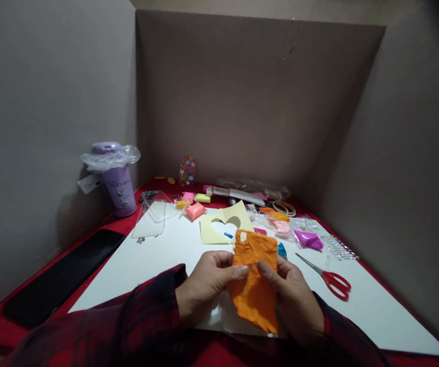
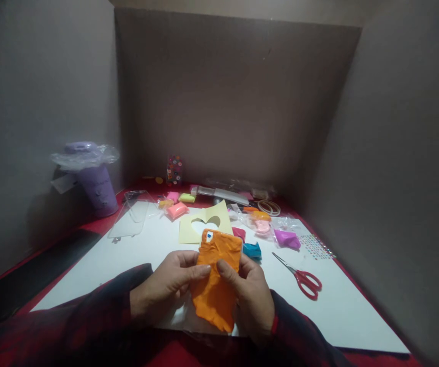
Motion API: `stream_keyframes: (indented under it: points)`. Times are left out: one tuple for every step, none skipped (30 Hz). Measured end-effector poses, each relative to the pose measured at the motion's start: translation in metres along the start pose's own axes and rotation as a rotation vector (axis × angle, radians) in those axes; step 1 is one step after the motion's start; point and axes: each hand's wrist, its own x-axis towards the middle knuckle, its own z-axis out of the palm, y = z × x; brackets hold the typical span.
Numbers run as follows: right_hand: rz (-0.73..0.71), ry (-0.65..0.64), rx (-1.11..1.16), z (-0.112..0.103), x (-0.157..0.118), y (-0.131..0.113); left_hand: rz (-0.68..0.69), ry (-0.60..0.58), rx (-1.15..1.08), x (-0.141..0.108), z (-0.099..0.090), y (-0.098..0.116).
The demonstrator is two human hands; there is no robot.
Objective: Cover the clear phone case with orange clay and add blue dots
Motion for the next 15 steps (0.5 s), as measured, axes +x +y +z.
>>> stream_keyframes:
  points:
    - [0.013, 0.02, 0.019, 0.0008, 0.0, 0.0, 0.0, -0.002, 0.004, 0.0002, -0.0002, -0.0005]
    - [0.022, 0.042, 0.032, 0.0015, -0.0002, -0.0001, 0.006, -0.004, 0.004, 0.0003, -0.0002, -0.0006]
    - [0.026, 0.055, 0.044, 0.002, -0.0004, -0.0005, 0.017, -0.002, 0.005, 0.0005, 0.0, -0.0002]
    - [0.026, 0.058, 0.055, 0.0024, -0.0006, -0.0009, 0.027, 0.005, 0.009, 0.0006, 0.0003, 0.0004]
    - [0.028, 0.054, 0.067, 0.0028, -0.0009, -0.0015, 0.033, 0.018, 0.021, 0.0008, 0.0006, 0.0009]
    - [0.035, 0.047, 0.077, 0.0033, -0.0011, -0.0021, 0.036, 0.036, 0.04, 0.001, 0.0008, 0.0013]
    - [0.045, 0.039, 0.085, 0.0037, -0.0013, -0.0026, 0.033, 0.053, 0.062, 0.0012, 0.0008, 0.0015]
    - [0.056, 0.033, 0.09, 0.0041, -0.0015, -0.003, 0.024, 0.066, 0.08, 0.0015, 0.0007, 0.0015]
    - [0.07, 0.028, 0.092, 0.0044, -0.0015, -0.0033, 0.016, 0.075, 0.09, 0.0016, 0.0005, 0.0014]
    - [0.081, 0.028, 0.094, 0.0044, -0.0014, -0.0035, 0.02, 0.075, 0.091, 0.0017, 0.0002, 0.0013]
    - [0.086, 0.029, 0.095, 0.0041, -0.0012, -0.0034, 0.033, 0.066, 0.088, 0.0016, -0.0001, 0.0013]
    - [0.082, 0.035, 0.098, 0.0036, -0.0009, -0.0032, 0.045, 0.05, 0.079, 0.0015, -0.0004, 0.0014]
    - [0.073, 0.041, 0.103, 0.0028, -0.0006, -0.0027, 0.053, 0.03, 0.069, 0.0012, -0.0005, 0.0016]
    - [0.064, 0.043, 0.105, 0.002, -0.0002, -0.0021, 0.055, 0.015, 0.059, 0.001, -0.0006, 0.0017]
    - [0.053, 0.045, 0.103, 0.0013, -0.0001, -0.0013, 0.048, 0.006, 0.05, 0.0008, -0.0006, 0.0017]
